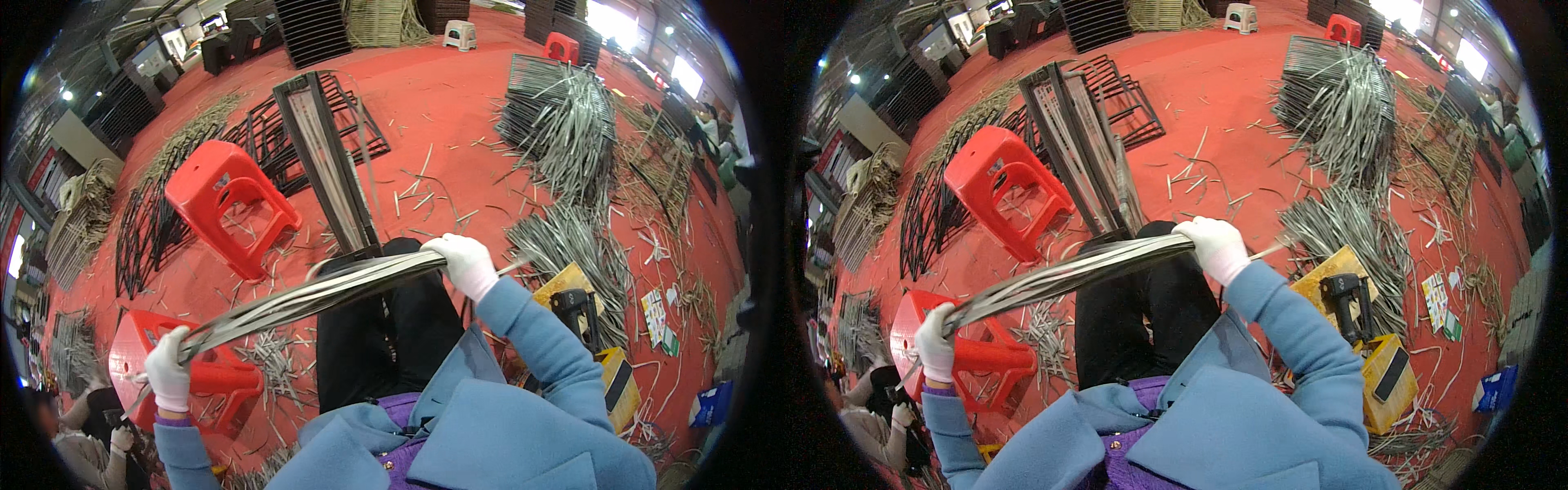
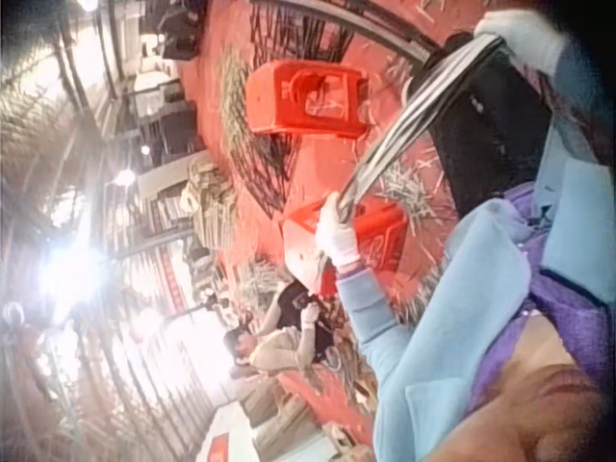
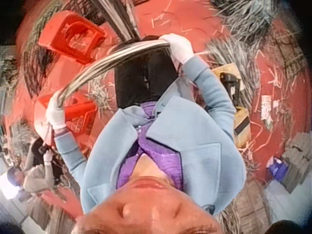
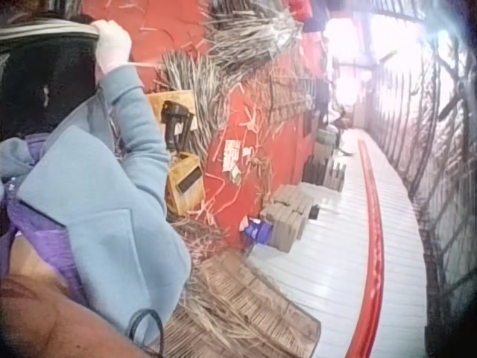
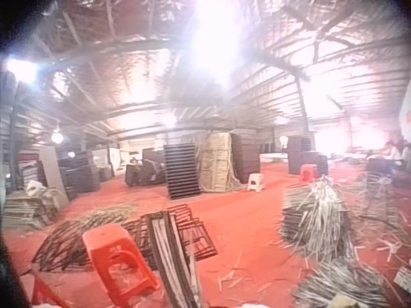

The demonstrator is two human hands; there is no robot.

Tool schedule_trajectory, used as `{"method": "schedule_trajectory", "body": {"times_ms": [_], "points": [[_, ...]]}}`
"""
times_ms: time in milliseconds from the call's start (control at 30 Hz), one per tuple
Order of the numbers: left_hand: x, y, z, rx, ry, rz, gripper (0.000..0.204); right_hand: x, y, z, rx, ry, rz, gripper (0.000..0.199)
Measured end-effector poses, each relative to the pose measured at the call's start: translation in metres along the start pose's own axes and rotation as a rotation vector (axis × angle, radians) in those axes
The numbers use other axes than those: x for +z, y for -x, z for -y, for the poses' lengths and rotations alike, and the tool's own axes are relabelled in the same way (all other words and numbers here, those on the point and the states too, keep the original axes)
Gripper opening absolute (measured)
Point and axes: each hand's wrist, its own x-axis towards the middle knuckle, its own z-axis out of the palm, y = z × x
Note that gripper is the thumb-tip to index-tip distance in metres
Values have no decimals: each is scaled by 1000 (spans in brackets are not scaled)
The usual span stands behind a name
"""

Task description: The person assembles a metal frame by inserting thin metal rods into a rectangular frame, securing them with a staple gun, and trimming excess wire with pliers. The person repeats this process for multiple rods, working on the floor in a workshop.

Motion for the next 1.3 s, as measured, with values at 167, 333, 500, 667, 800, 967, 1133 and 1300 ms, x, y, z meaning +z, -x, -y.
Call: {"method": "schedule_trajectory", "body": {"times_ms": [167,333,500,667,800,967,1133,1300], "points": [[46,30,8,-155,401,912,90,8,-7,48,-581,82,-183,30],[113,-49,-86,-586,1439,1166,80,48,6,156,-1229,-66,-9,31],[131,-79,-141,-488,1824,1240,67,93,30,170,-1175,-268,-13,15],[136,-91,-167,-747,1811,1347,40,92,46,161,-1061,-384,-72,13],[134,-96,-170,-870,1722,1156,30,52,40,139,-977,-467,-30,32],[142,-85,-176,-835,1645,864,37,8,35,103,-571,-613,-220,33],[165,-68,-212,-293,1392,598,68,0,22,89,-354,-350,-217,31],[157,-63,-218,-437,1636,512,71,-2,18,82,-285,-341,-222,32]]}}
